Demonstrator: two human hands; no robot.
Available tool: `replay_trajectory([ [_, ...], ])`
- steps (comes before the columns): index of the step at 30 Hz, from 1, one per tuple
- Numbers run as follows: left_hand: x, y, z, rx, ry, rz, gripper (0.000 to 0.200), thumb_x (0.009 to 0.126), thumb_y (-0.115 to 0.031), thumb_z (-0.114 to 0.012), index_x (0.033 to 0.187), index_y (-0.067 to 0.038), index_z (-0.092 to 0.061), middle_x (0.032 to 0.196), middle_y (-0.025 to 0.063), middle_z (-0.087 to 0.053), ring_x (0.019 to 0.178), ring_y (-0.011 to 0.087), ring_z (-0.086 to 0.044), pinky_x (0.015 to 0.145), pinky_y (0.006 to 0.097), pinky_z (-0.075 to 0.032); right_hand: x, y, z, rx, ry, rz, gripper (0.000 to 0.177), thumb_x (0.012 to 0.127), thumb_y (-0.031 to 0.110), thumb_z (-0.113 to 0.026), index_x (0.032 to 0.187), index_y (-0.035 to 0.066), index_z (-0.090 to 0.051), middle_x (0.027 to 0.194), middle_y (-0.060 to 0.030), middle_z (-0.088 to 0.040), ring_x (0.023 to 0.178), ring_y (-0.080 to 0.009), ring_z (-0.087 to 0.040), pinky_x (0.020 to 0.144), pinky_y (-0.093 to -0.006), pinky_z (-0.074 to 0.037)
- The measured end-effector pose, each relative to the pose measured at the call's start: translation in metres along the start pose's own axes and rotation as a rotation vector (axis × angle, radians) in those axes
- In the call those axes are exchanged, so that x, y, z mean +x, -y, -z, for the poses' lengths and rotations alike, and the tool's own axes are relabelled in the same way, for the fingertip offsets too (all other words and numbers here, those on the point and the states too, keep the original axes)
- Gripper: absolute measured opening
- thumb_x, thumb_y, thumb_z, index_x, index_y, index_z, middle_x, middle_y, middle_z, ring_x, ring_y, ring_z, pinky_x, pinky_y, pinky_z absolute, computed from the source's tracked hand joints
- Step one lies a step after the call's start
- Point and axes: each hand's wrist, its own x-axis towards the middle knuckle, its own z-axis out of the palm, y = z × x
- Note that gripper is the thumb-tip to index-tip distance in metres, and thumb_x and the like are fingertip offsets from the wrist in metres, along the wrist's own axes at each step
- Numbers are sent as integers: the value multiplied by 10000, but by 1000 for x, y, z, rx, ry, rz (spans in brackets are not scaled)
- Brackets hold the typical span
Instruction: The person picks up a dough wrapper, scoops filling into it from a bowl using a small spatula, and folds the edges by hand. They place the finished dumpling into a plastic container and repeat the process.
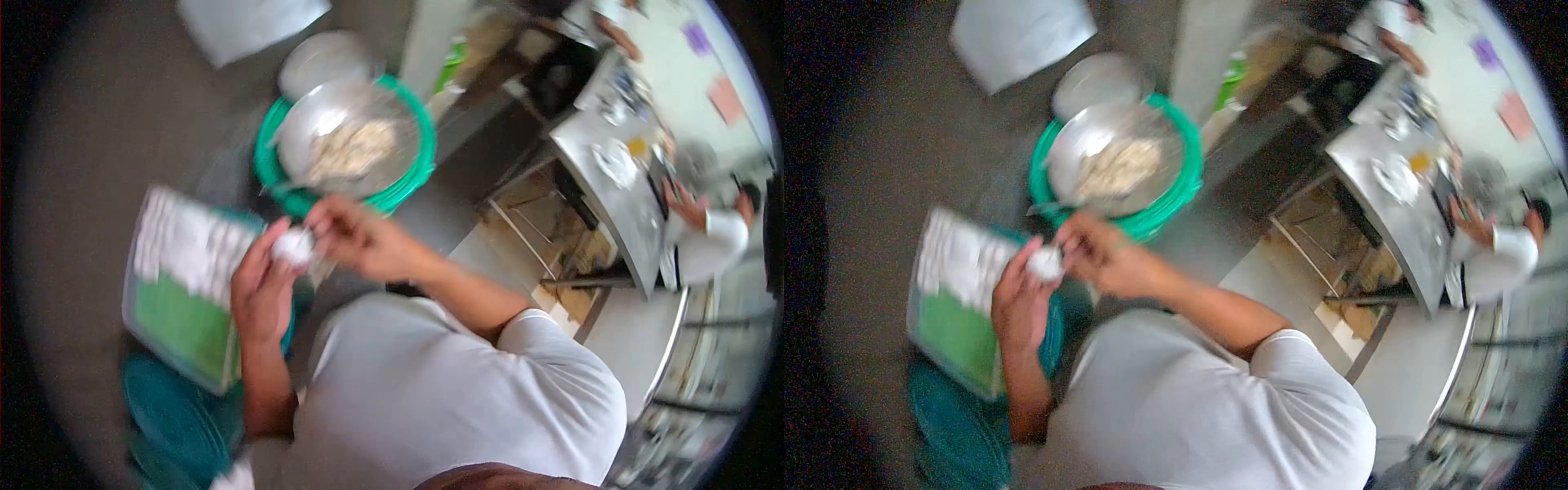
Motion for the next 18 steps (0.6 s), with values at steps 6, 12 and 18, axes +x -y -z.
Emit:
replay_trajectory([
  [6, -12, -6, -5, -113, -114, -88, 430, 917, 47, -604, 1339, 59, -524, 1170, 136, -644, 1044, 177, -633, 916, 320, -534, 12, -9, -5, -211, -72, -174, 334, 1035, 356, -499, 977, 34, -566, 816, 4, -524, 770, -80, -494, 679, -232, -420],
  [12, -19, -1, -2, -49, -176, -175, 473, 888, -4, -692, 1338, 20, -547, 1067, 37, -645, 944, 76, -588, 838, 225, -493, 26, -16, -34, -516, -35, 82, 402, 1015, 334, -536, 794, 1, -490, 729, -67, -446, 687, -147, -421, 619, -330, -380],
  [18, -35, -2, 7, 22, -265, -194, 456, 868, -30, -728, 1293, 21, -570, 1030, 35, -655, 888, 76, -602, 790, 225, -506, 32, -31, -50, -488, -4, 64, 377, 1024, 295, -531, 762, 33, -467, 663, -41, -418, 639, -120, -391, 585, -307, -365],
])
